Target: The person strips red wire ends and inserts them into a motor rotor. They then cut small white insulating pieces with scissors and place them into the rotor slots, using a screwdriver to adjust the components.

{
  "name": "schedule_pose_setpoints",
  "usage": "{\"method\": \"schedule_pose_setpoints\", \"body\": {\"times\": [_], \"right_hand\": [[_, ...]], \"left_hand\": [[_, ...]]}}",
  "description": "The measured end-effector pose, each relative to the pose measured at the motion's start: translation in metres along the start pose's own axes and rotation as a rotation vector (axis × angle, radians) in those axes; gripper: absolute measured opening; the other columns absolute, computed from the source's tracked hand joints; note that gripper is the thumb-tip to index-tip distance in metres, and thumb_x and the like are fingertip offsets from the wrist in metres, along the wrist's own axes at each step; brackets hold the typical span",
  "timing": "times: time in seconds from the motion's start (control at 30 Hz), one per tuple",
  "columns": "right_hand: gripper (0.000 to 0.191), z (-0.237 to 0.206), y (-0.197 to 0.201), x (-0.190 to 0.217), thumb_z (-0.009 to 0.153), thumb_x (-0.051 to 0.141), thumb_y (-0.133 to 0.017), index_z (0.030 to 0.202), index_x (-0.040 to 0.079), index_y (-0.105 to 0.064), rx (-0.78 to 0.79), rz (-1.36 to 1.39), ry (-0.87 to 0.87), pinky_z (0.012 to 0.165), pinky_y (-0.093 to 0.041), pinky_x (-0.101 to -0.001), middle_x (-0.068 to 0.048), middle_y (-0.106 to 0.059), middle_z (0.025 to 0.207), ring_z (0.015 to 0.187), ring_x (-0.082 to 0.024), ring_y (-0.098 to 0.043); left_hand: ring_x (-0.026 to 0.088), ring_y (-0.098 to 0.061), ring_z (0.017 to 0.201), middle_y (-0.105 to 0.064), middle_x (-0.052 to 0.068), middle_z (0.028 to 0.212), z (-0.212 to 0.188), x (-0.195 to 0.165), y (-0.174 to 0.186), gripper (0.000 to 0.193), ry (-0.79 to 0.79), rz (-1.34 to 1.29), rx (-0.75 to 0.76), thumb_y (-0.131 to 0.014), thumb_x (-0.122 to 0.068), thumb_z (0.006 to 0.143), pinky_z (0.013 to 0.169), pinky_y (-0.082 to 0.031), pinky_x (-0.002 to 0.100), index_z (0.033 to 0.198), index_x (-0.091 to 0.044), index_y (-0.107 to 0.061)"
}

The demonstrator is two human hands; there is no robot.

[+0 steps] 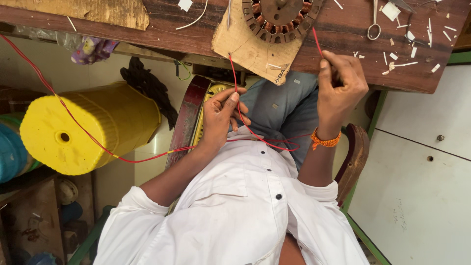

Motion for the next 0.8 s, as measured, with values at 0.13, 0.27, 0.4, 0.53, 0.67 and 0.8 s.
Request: {"method": "schedule_pose_setpoints", "body": {"times": [0.13,0.27,0.4,0.53,0.67,0.8], "right_hand": [[0.015,-0.0025,0.0028,-0.0051,0.1,0.0,-0.077,0.114,0.003,-0.08,-0.018,0.018,-0.021,0.064,-0.044,-0.0262,-0.006,-0.07,0.099,0.076,-0.009,-0.057],[0.014,-0.0012,0.002,-0.0064,0.104,0.001,-0.078,0.117,0.003,-0.08,-0.061,0.022,0.016,0.074,-0.051,-0.0263,-0.005,-0.072,0.103,0.085,-0.011,-0.063],[0.012,-0.0051,0.0035,-0.0002,0.103,0.001,-0.079,0.115,0.001,-0.08,0.025,0.003,0.028,0.072,-0.046,-0.0263,-0.007,-0.069,0.101,0.084,-0.011,-0.06],[0.01,-0.0049,-0.0002,0.0,0.103,0.001,-0.077,0.113,0.0,-0.079,0.005,0.086,-0.048,0.069,-0.045,-0.0257,-0.006,-0.07,0.1,0.083,-0.009,-0.061],[0.011,-0.0033,-0.0008,-0.0015,0.104,0.001,-0.078,0.114,-0.001,-0.08,-0.021,0.037,-0.038,0.067,-0.042,-0.0256,-0.006,-0.07,0.098,0.079,-0.009,-0.056],[0.01,-0.0038,0.0007,-0.002,0.102,-0.003,-0.074,0.111,-0.002,-0.079,0.034,0.098,0.004,0.071,-0.043,-0.0267,-0.005,-0.069,0.1,0.083,-0.01,-0.056]], "left_hand": [[0.017,-0.072,0.06,-0.07,0.009,0.08,0.0011,0.0017,0.0018,0.035,-0.003,0.01,0.007,-0.058,-0.024,0.106,0.039,-0.045,0.022,0.126,0.004,-0.065],[0.017,-0.073,0.06,-0.07,0.009,0.079,0.0003,0.0038,0.003,0.036,-0.002,0.014,0.019,-0.057,-0.025,0.107,0.039,-0.045,0.022,0.126,0.004,-0.065],[0.018,-0.073,0.06,-0.07,0.01,0.08,-0.0008,0.0049,0.0058,0.036,0.004,0.006,0.007,-0.058,-0.024,0.106,0.039,-0.045,0.022,0.126,0.005,-0.065],[0.018,-0.073,0.061,-0.069,0.01,0.081,-0.0022,0.0035,0.0088,0.037,-0.015,-0.011,0.031,-0.057,-0.025,0.106,0.039,-0.046,0.023,0.127,0.006,-0.064],[0.018,-0.074,0.061,-0.069,0.01,0.081,-0.0026,0.004,0.0086,0.038,-0.019,-0.014,0.041,-0.058,-0.025,0.106,0.039,-0.046,0.023,0.127,0.006,-0.064],[0.019,-0.074,0.061,-0.069,0.011,0.08,-0.0034,0.0042,0.0089,0.037,-0.011,-0.018,0.031,-0.058,-0.025,0.106,0.039,-0.046,0.023,0.126,0.006,-0.064]]}}
Point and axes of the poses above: each hand's wrist, its own z-axis towards the middle knuckle, its own y-axis out of the back of the hand, x = y × z, the point moved 5 cm from there along z, towards the middle knuckle
